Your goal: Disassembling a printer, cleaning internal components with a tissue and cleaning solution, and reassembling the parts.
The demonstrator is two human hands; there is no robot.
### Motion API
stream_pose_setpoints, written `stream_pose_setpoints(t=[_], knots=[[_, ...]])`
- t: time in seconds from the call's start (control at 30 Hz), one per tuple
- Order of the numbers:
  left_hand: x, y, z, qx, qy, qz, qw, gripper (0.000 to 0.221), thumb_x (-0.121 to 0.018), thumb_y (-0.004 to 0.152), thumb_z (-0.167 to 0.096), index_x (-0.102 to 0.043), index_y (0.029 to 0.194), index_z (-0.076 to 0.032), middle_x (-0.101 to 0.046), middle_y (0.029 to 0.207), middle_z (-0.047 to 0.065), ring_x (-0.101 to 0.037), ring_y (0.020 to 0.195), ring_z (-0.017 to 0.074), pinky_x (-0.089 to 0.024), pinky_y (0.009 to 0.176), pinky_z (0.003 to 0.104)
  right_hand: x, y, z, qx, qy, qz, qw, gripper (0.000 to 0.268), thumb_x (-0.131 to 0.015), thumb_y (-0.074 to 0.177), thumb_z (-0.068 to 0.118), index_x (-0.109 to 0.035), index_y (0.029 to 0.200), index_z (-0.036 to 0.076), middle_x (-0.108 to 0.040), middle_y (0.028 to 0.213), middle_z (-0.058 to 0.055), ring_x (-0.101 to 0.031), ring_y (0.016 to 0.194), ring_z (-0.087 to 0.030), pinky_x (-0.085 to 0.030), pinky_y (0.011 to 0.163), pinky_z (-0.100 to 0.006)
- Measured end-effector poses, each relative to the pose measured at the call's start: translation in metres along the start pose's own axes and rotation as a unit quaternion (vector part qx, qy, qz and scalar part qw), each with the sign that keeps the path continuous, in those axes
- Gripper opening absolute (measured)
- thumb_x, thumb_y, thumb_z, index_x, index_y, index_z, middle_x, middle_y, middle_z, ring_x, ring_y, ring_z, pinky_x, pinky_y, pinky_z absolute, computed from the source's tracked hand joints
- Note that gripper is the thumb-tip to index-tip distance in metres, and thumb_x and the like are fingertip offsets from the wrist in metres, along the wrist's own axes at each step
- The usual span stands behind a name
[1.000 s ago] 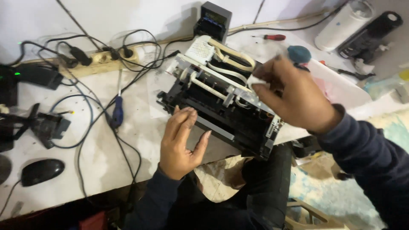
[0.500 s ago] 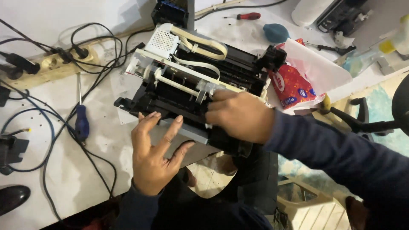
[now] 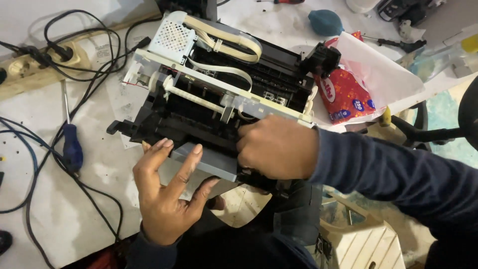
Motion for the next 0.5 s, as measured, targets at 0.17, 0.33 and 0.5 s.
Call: stream_pose_setpoints(t=[0.17,0.33,0.5], knots=[[-0.002,-0.002,0.002,0.004,-0.002,0.026,1.0,0.045,-0.07,0.099,-0.037,-0.07,0.133,-0.008,-0.046,0.134,0.02,-0.05,0.131,0.0382,-0.046,0.122,0.059,-0.029,-0.002,-0.011,-0.071,-0.102,0.114,0.986,0.026,-0.065,0.089,0.019,-0.075,0.065,0.016,-0.071,0.064,-0.006,-0.072,0.062,-0.031,-0.055,0.051,-0.042],[-0.003,-0.002,0.0,0.001,-0.01,0.041,0.999,0.041,-0.069,0.102,-0.032,-0.069,0.133,-0.005,-0.042,0.138,0.019,-0.049,0.132,0.0366,-0.048,0.122,0.059,-0.025,0.006,-0.005,-0.065,-0.07,0.213,0.972,0.023,-0.06,0.092,0.019,-0.077,0.078,0.014,-0.074,0.071,-0.007,-0.073,0.068,-0.032,-0.06,0.061,-0.044],[-0.003,-0.005,0.002,0.008,-0.028,0.049,0.998,0.046,-0.075,0.098,-0.032,-0.069,0.135,-0.006,-0.041,0.138,0.018,-0.05,0.132,0.0411,-0.038,0.129,0.061,0.076,-0.064,0.019,0.027,0.108,-0.071,0.991,0.014,-0.065,0.081,0.001,-0.076,0.079,0.01,-0.076,0.079,-0.005,-0.078,0.08,-0.025,-0.066,0.063,-0.04]])
Point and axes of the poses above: each hand's wrist, its own y-axis towards the middle knuckle, its own x-axis out of the back of the hand, z = x × y, the point moved 10 cm from there along y, towards the middle knuckle
